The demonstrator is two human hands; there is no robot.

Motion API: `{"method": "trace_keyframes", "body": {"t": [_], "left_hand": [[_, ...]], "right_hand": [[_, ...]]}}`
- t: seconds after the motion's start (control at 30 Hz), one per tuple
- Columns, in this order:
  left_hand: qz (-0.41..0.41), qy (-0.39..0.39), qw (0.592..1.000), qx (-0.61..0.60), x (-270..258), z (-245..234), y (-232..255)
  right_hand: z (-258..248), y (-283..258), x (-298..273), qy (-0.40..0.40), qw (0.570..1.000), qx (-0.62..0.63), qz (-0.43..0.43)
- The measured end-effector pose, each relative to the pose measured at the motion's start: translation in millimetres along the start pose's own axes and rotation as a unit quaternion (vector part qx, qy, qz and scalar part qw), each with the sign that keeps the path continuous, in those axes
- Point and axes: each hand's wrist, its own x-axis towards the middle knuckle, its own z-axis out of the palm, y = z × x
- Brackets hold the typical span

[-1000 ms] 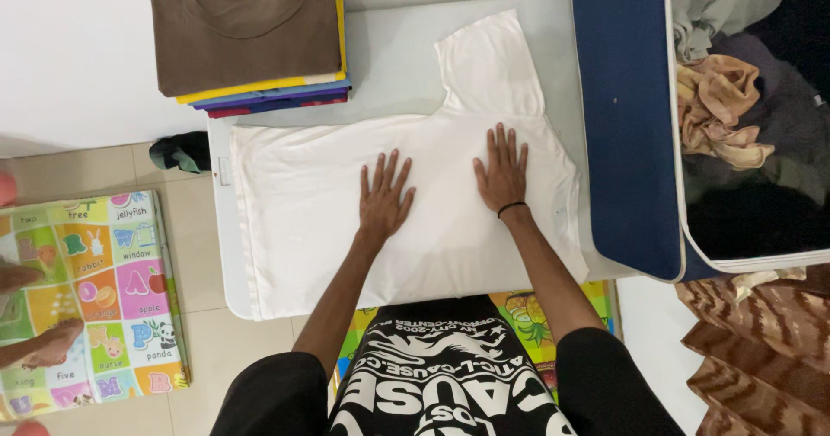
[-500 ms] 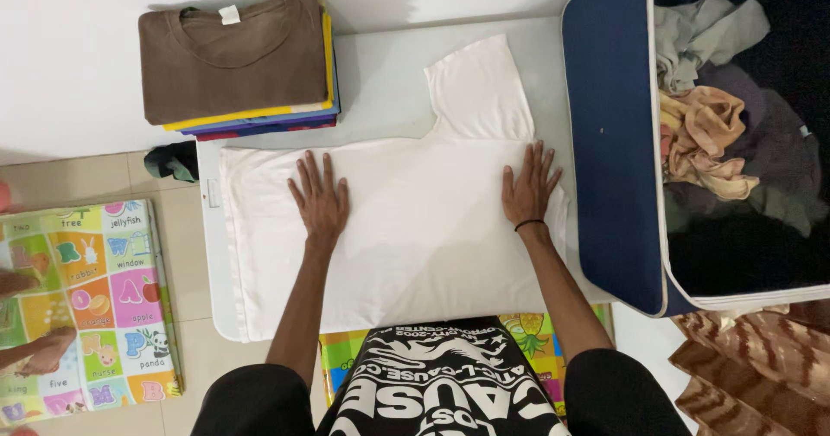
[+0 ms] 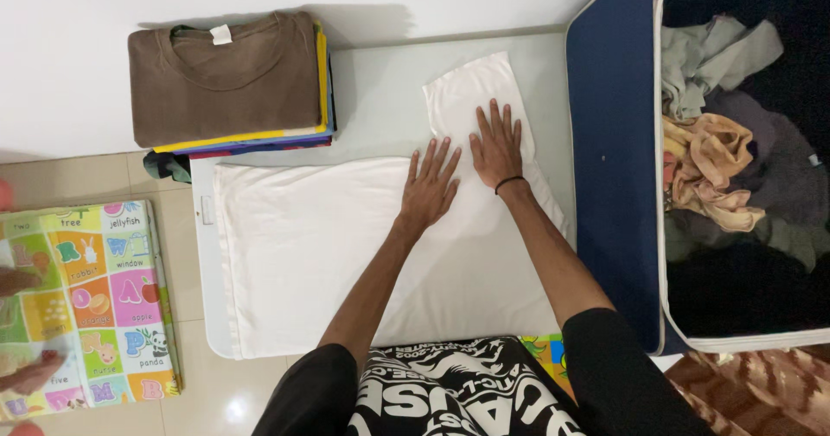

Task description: The person retrieves a white shirt from a blue suitcase and places it on a white table. They smooth the fabric and fold the shirt neatly by hand, aligning the edges and sleeves, then place the folded garment on top of a stack of other folded clothes.

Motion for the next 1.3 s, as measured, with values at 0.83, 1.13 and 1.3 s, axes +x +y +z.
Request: {"method": "trace_keyframes", "body": {"t": [0.83, 1.13, 1.3], "left_hand": [[-0.082, -0.022, 0.996, -0.014, 11, 3, -5], [-0.042, 0.034, 0.997, -0.045, 6, 7, -10], [-0.015, 0.1, 0.991, -0.093, -5, 9, -13]], "right_hand": [[-7, 57, 115, 0.106, 0.993, 0.003, -0.045], [-48, 26, 115, 0.094, 0.993, 0.073, -0.001], [-74, 4, 100, 0.085, 0.981, 0.169, 0.037]]}}
